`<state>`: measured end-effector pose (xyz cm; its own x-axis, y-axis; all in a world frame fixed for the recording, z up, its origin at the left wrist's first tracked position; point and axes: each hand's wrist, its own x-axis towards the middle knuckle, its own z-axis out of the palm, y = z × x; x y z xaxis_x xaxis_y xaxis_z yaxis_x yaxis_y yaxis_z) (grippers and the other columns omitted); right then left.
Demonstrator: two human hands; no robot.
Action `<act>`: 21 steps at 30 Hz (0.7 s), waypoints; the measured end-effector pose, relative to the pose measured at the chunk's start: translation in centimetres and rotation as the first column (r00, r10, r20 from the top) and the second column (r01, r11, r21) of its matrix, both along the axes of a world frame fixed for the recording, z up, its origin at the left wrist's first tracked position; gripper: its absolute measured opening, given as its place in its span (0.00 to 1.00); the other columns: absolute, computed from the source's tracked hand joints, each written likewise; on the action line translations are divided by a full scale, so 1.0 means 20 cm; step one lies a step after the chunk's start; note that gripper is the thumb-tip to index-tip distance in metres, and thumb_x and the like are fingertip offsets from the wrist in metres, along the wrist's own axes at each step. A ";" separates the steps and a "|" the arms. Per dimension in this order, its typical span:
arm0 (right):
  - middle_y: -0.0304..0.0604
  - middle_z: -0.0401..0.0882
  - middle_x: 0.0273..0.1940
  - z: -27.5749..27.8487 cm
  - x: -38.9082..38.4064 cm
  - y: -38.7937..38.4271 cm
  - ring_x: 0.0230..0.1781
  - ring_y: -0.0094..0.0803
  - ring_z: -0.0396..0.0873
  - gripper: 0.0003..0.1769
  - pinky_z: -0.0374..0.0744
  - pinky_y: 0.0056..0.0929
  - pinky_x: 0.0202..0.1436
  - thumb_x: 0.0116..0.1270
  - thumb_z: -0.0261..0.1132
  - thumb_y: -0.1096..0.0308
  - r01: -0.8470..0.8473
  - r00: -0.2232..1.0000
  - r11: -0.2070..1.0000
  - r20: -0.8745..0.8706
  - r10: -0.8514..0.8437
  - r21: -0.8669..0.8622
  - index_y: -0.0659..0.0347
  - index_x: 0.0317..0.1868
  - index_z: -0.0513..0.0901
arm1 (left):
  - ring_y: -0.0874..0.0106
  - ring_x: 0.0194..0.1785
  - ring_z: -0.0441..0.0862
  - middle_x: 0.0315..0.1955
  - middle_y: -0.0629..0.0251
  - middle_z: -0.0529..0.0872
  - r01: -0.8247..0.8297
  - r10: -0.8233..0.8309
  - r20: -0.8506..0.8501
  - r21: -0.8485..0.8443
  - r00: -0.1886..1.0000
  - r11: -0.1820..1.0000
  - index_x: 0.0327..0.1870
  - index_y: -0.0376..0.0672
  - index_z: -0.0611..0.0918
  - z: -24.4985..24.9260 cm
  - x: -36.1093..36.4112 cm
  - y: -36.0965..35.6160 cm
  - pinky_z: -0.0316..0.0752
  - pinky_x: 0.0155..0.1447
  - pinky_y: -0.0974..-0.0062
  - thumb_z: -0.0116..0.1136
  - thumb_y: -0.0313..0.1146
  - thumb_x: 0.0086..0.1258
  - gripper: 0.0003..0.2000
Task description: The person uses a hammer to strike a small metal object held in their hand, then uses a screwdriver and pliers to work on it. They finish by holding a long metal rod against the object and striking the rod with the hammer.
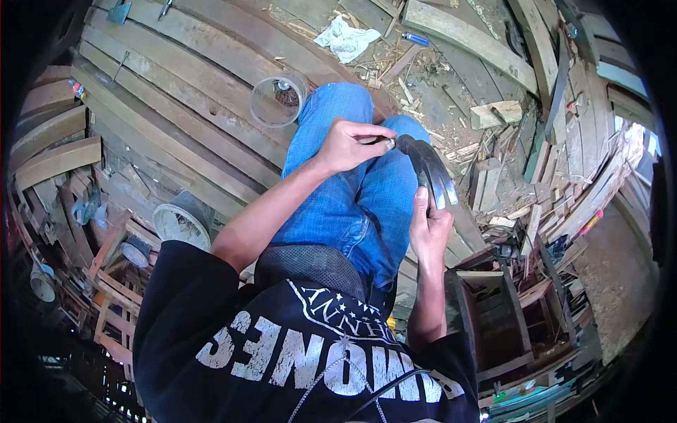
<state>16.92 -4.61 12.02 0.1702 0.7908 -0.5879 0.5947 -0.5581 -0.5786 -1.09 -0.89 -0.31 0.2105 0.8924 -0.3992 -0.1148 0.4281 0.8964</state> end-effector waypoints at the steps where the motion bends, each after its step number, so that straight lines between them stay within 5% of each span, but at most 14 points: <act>1: 0.34 0.66 0.13 0.00 0.00 0.00 0.17 0.17 0.63 0.22 0.63 0.27 0.20 0.73 0.60 0.55 0.000 1.000 1.000 0.007 0.000 -0.012 0.65 0.27 0.80 | 0.78 0.42 0.85 0.40 0.59 0.88 -0.060 0.064 0.107 -0.036 0.992 0.998 0.43 0.33 0.86 -0.01 0.01 0.00 0.81 0.50 0.80 0.64 0.18 0.60 0.10; 11: 0.35 0.67 0.13 -0.01 0.00 -0.01 0.17 0.17 0.64 0.22 0.64 0.27 0.20 0.72 0.60 0.55 0.023 1.000 1.000 -0.018 -0.023 0.010 0.66 0.27 0.80 | 0.80 0.41 0.83 0.36 0.62 0.89 -0.091 0.104 0.197 -0.077 0.975 0.993 0.38 0.32 0.87 -0.01 0.01 0.01 0.79 0.48 0.81 0.66 0.20 0.59 0.07; 18: 0.37 0.67 0.13 -0.01 -0.01 0.00 0.17 0.18 0.64 0.21 0.65 0.29 0.20 0.72 0.60 0.55 -0.003 0.997 0.995 -0.071 0.010 0.098 0.65 0.29 0.80 | 0.81 0.39 0.84 0.34 0.63 0.89 -0.034 0.035 0.041 -0.026 0.999 0.999 0.37 0.33 0.87 0.03 0.00 0.02 0.79 0.46 0.82 0.65 0.22 0.58 0.07; 21: 0.38 0.68 0.13 -0.03 0.00 0.00 0.16 0.19 0.65 0.20 0.66 0.29 0.21 0.72 0.60 0.56 -0.058 0.997 0.998 0.039 0.060 -0.039 0.66 0.30 0.81 | 0.82 0.38 0.83 0.34 0.64 0.89 -0.015 0.015 -0.003 0.038 1.000 0.999 0.37 0.34 0.87 0.03 0.01 0.02 0.79 0.45 0.82 0.65 0.22 0.58 0.07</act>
<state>17.01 -4.59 11.42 0.1479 0.7773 -0.6115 0.6498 -0.5425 -0.5323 -0.97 -0.40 0.29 0.1958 0.9100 -0.3656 -0.1182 0.3920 0.9123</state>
